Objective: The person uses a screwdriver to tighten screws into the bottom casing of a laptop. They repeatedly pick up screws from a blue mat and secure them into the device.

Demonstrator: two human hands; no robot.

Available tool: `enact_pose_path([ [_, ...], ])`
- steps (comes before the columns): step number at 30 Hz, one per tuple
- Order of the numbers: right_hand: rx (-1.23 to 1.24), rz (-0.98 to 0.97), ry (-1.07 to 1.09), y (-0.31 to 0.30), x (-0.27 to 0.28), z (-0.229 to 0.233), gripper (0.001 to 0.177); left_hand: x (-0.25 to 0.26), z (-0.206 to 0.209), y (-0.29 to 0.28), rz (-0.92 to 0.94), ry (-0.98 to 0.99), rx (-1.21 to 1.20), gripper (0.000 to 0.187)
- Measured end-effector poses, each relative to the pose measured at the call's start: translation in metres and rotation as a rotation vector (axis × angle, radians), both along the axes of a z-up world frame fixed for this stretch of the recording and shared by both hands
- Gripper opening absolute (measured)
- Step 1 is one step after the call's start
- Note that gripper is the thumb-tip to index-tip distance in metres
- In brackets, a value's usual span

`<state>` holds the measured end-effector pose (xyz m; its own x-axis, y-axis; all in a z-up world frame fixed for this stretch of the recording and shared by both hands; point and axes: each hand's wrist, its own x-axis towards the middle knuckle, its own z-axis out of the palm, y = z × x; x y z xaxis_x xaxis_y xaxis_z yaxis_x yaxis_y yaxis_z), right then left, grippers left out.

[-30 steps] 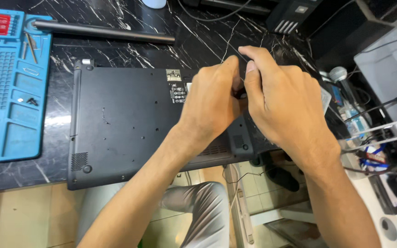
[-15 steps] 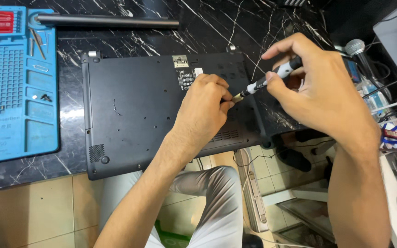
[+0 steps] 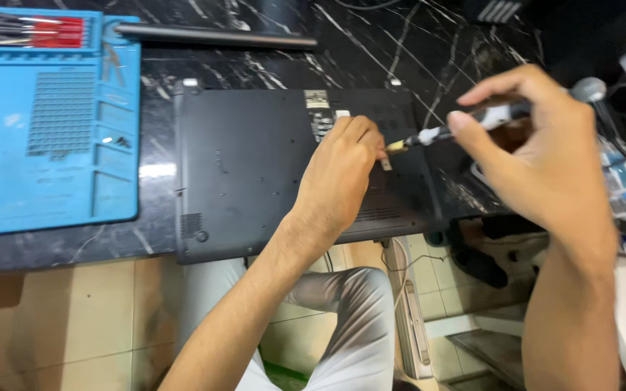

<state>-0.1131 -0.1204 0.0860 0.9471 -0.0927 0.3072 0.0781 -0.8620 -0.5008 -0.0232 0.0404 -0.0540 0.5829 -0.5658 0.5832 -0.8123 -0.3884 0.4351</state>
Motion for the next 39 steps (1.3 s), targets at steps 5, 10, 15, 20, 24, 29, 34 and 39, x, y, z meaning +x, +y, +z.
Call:
enact_pose_path([
  [5,0.123,-0.037,-0.081,0.022,0.003,0.007,0.014,0.004,0.027,0.038,0.073,-0.075,-0.267,0.011],
  [10,0.228,0.048,-0.085,0.059,0.017,0.009,0.017,0.006,0.045,0.095,0.130,-0.109,-0.315,0.010],
  [15,0.274,0.150,-0.059,0.101,0.037,0.003,0.019,0.007,0.054,0.165,0.177,-0.043,-0.298,0.010],
  [20,0.280,0.246,-0.054,0.122,0.050,0.008,0.019,0.014,0.050,0.213,0.226,-0.047,-0.282,0.009],
  [24,0.266,0.227,-0.038,0.134,0.052,0.014,0.020,0.018,0.049,0.233,0.213,-0.041,-0.301,0.011],
  [29,0.294,0.248,-0.006,0.157,0.060,0.016,0.020,0.027,0.042,0.253,0.268,-0.059,-0.321,0.013],
  [34,0.260,0.274,0.017,0.180,0.075,0.014,0.019,0.037,0.038,0.286,0.296,-0.108,-0.317,0.012],
  [39,0.286,0.305,-0.001,0.213,0.090,0.005,0.019,0.047,0.036,0.324,0.357,-0.130,-0.313,0.012],
])
